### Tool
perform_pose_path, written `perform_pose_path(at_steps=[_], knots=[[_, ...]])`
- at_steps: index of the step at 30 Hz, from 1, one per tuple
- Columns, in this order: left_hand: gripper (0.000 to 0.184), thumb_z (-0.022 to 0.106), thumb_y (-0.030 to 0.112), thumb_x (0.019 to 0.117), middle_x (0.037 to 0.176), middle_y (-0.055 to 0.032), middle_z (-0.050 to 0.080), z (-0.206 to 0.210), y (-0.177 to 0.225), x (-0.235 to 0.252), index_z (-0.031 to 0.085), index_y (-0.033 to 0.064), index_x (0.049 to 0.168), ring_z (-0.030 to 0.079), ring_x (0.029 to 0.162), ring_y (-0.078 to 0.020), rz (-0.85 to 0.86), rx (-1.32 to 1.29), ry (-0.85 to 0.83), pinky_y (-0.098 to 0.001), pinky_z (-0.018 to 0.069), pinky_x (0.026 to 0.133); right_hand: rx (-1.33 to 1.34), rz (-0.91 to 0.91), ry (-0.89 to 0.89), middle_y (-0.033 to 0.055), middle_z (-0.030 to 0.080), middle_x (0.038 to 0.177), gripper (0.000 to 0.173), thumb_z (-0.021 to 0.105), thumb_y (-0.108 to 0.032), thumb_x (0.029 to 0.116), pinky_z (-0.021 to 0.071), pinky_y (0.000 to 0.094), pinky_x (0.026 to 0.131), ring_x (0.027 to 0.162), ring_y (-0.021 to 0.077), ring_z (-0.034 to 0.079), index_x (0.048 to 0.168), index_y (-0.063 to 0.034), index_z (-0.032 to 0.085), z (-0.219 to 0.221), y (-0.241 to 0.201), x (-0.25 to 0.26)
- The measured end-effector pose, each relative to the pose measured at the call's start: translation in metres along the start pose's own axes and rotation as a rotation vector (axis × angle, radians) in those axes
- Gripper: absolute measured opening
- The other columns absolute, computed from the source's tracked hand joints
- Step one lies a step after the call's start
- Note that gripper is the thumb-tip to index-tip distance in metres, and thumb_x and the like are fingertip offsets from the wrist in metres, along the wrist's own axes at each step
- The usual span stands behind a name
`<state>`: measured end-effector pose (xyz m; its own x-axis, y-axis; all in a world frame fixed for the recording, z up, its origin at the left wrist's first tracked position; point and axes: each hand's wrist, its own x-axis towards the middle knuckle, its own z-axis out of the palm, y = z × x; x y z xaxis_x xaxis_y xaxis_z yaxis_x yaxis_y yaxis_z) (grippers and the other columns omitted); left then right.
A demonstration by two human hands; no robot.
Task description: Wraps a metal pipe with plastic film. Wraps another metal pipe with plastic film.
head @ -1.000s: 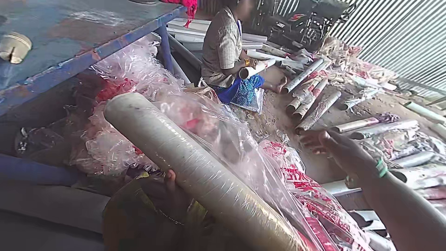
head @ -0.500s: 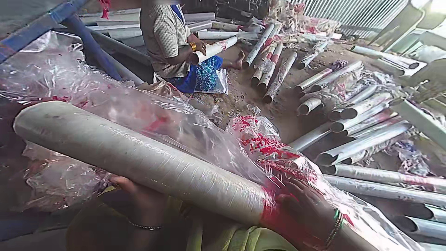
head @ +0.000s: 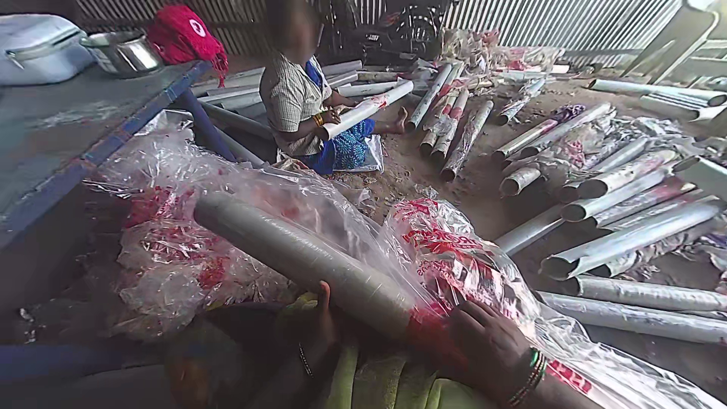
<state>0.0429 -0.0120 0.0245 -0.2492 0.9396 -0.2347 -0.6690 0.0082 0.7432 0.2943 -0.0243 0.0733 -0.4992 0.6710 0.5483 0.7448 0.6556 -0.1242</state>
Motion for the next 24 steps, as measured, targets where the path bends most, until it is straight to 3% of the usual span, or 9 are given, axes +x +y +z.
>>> perform_pose_path(at_steps=[5,14,19,21,22,23,24], knots=[[0.035,0.030,0.023,0.1121,0.115,-0.0025,0.062,0.000,0.002,0.001,0.041,0.0029,0.139,0.064,0.100,-0.0018,-0.015,0.137,0.073,-0.0223,0.0550,0.087,-0.008,0.002,-0.029,0.0141,0.070,0.076,0.027,0.054,-0.020,0.0935,0.0572,0.0413,0.054,0.068,0.0310,0.072,0.078,-0.0029,0.067,-0.003,-0.006,0.003],[0.033,0.029,0.017,0.1102,0.108,-0.0001,0.062,-0.007,-0.004,-0.004,0.043,-0.0007,0.134,0.063,0.096,0.0006,0.063,0.176,0.132,-0.0204,0.0545,0.086,-0.134,-0.003,-0.108,0.0173,0.068,0.073,0.028,0.057,-0.022,0.0918,0.0539,0.0474,0.047,0.061,0.0362,0.071,0.078,0.0006,0.068,-0.011,0.012,0.022],[0.030,0.026,0.020,0.1087,0.096,0.0095,0.069,-0.009,-0.006,-0.008,0.051,0.0064,0.118,0.068,0.094,0.0017,0.247,0.134,0.143,-0.0219,0.0576,0.087,-0.212,-0.061,-0.088,0.0188,0.064,0.070,0.028,0.055,-0.018,0.0952,0.0499,0.0507,0.043,0.058,0.0398,0.068,0.078,0.0008,0.063,-0.022,0.043,0.050],[0.022,0.038,0.025,0.1066,0.093,0.0085,0.072,0.000,-0.006,-0.008,0.056,0.0140,0.109,0.070,0.094,-0.0015,0.366,-0.022,0.089,-0.0252,0.0594,0.087,-0.211,-0.123,-0.096,0.0153,0.062,0.067,0.030,0.056,-0.022,0.0959,0.0478,0.0469,0.041,0.055,0.0358,0.066,0.076,-0.0020,0.063,-0.028,0.059,0.064],[0.017,0.056,0.032,0.1016,0.094,0.0063,0.074,0.000,-0.005,-0.007,0.062,0.0170,0.105,0.071,0.094,-0.0041,0.417,-0.092,0.054,-0.0277,0.0600,0.086,-0.186,-0.149,-0.109,0.0143,0.061,0.067,0.028,0.058,-0.022,0.0952,0.0470,0.0457,0.040,0.055,0.0344,0.065,0.076,-0.0027,0.064,-0.029,0.064,0.071],[0.025,0.072,0.043,0.0915,0.095,0.0059,0.075,0.000,-0.002,-0.007,0.067,0.0207,0.103,0.072,0.095,-0.0053,0.426,-0.113,0.027,-0.0292,0.0609,0.086,-0.164,-0.178,-0.107,0.0129,0.061,0.068,0.025,0.058,-0.021,0.0940,0.0464,0.0441,0.041,0.055,0.0327,0.065,0.076,-0.0039,0.063,-0.029,0.070,0.078],[0.032,0.075,0.048,0.0864,0.096,0.0063,0.075,-0.001,0.003,-0.008,0.067,0.0224,0.103,0.072,0.096,-0.0053,0.426,-0.094,0.023,-0.0298,0.0610,0.086,-0.140,-0.205,-0.093,0.0124,0.061,0.068,0.025,0.058,-0.022,0.0944,0.0466,0.0433,0.041,0.056,0.0319,0.064,0.077,-0.0040,0.063,-0.028,0.076,0.085]])
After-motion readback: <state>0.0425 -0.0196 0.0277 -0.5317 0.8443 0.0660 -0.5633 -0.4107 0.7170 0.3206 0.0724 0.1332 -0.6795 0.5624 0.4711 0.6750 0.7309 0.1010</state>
